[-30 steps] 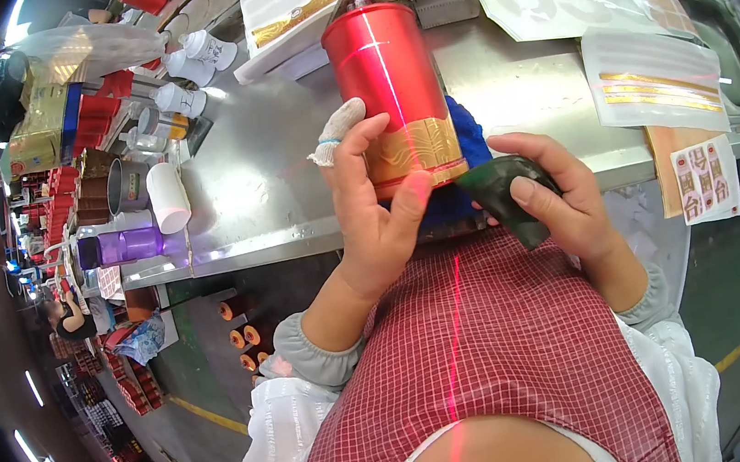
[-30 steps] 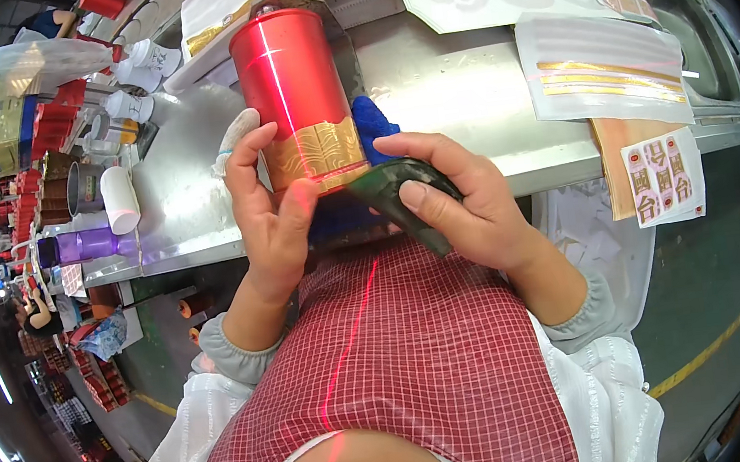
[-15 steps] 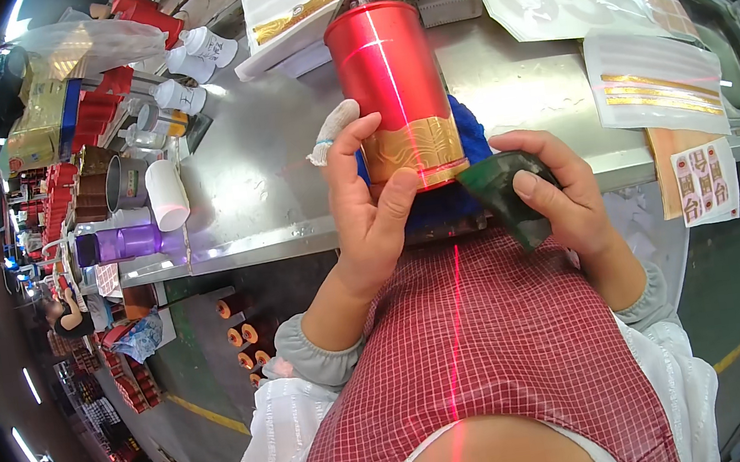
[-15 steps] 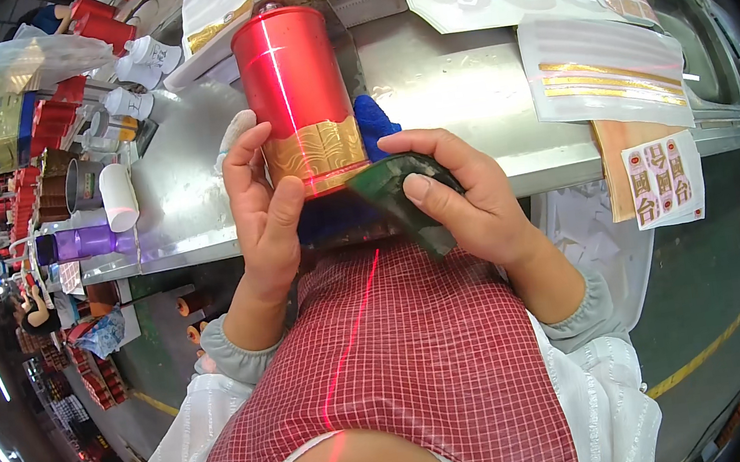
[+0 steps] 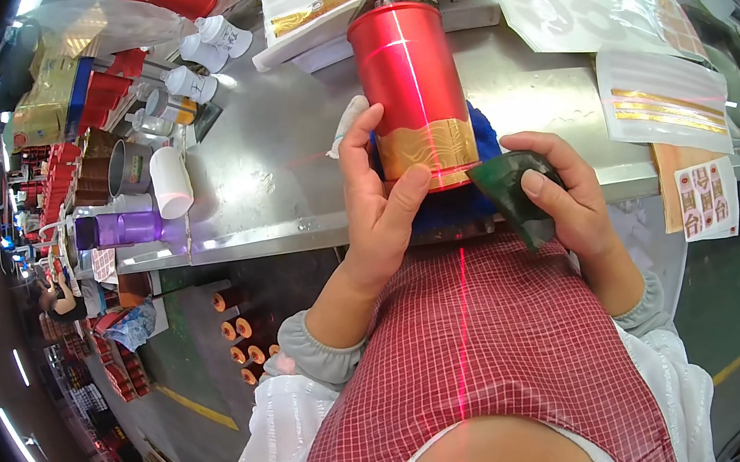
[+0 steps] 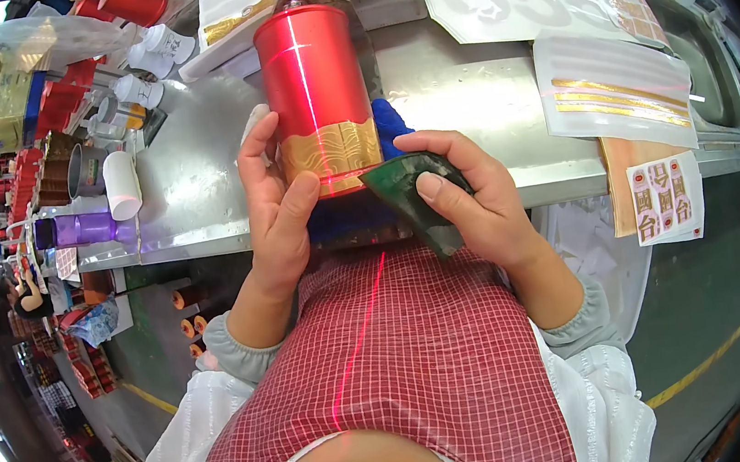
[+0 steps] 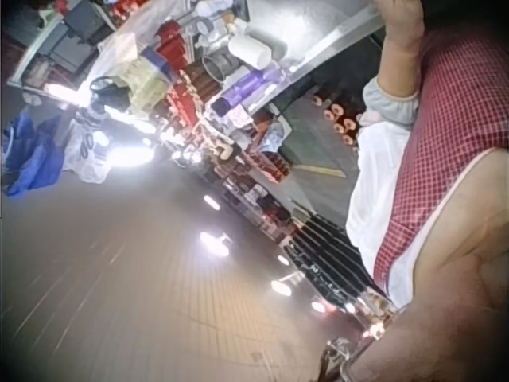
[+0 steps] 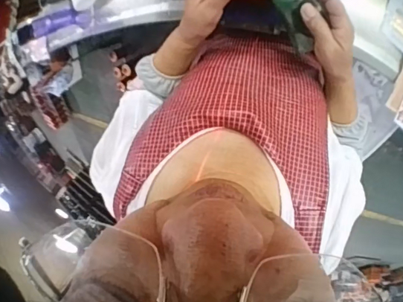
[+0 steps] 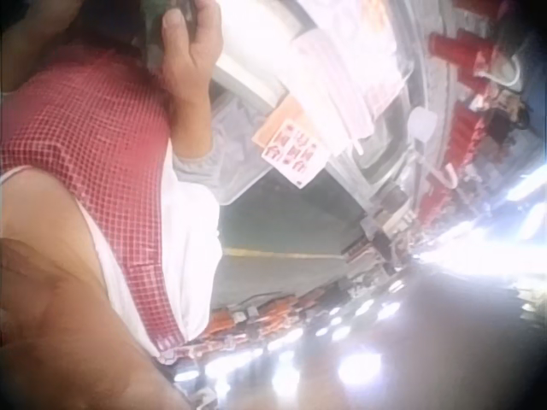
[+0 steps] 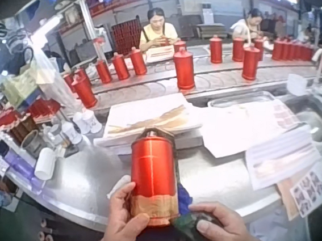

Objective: The person applies gold decorative labels to a red cylindrical container. They use a green squeegee tool to smooth the labels and a wooden stick to press the edges, then place a circular gold sticker on the top of the container.

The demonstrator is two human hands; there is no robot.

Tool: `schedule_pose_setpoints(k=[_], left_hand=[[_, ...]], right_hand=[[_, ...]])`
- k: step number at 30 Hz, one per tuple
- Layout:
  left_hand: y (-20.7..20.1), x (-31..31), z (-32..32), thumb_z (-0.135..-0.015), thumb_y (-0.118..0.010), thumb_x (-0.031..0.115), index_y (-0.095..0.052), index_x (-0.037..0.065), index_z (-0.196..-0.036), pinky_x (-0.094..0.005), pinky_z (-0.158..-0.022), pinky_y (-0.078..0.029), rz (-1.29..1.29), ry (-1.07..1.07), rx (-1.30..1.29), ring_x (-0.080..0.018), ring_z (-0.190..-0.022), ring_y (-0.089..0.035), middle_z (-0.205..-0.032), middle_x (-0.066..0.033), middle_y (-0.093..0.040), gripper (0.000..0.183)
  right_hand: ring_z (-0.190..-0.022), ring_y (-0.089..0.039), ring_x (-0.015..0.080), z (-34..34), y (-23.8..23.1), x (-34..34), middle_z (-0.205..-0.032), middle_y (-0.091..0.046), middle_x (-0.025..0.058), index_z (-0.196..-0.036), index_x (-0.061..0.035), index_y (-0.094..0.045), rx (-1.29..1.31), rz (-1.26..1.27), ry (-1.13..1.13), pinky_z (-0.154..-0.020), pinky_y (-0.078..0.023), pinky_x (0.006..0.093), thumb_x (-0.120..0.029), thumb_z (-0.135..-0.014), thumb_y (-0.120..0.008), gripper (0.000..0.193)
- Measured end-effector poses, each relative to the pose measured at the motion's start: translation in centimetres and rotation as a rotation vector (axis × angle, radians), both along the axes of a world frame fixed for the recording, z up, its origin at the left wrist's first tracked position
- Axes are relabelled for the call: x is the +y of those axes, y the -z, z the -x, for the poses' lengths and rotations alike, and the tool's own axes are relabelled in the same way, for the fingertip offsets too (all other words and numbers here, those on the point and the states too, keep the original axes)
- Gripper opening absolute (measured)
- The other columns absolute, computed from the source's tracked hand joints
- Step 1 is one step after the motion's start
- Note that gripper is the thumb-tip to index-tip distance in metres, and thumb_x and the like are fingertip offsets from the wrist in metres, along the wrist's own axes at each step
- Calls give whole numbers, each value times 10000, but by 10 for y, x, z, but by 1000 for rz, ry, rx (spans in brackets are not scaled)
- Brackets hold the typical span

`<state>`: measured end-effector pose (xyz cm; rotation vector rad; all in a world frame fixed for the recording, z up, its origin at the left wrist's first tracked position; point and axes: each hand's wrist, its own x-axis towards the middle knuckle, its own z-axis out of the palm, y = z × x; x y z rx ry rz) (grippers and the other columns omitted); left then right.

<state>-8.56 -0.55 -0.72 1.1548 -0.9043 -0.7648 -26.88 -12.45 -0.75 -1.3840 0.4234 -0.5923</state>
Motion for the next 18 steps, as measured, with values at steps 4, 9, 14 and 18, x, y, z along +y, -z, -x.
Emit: schedule_pose_setpoints(k=[4,9,14,18], left_hand=[[5,-3,-5,-940,-593,184,-192,23,-1452,-348,-1086,-325,-17,-22,-85,-202,-1299,-365,-1415,-123,-278,670],[6,-1,-2,-909,-619,189,-185,44,-1452,-361,-1118,-273,-22,-21,-77,-213,-1337,-329,-1421,-132,-310,709],[-3,-5,5,-898,-642,191,-168,41,-1455,-360,-1108,-290,-68,-54,-79,-220,-1328,-347,-1413,-143,-312,747],[2,-4,6,-908,-639,221,-261,32,-1417,-390,-1110,-283,52,-135,-26,-252,-1326,-352,-1396,-173,-352,662]], right_hand=[[-943,-552,75,2,0,0,-1053,-608,29,-1275,-9,-534,1,-40,-18,-841,-451,227,-89,-943,-532,342],[-928,-549,66,2,-1,0,-1041,-611,24,-1276,-11,-534,9,-31,-12,-829,-451,221,-103,-948,-536,340],[-929,-550,65,2,1,0,-1043,-611,24,-1277,-12,-532,11,-4,-8,-830,-452,220,-111,-953,-532,339],[-936,-552,69,1,-2,1,-1048,-610,26,-1274,-16,-532,-13,-17,24,-833,-457,223,-110,-953,-532,334]])
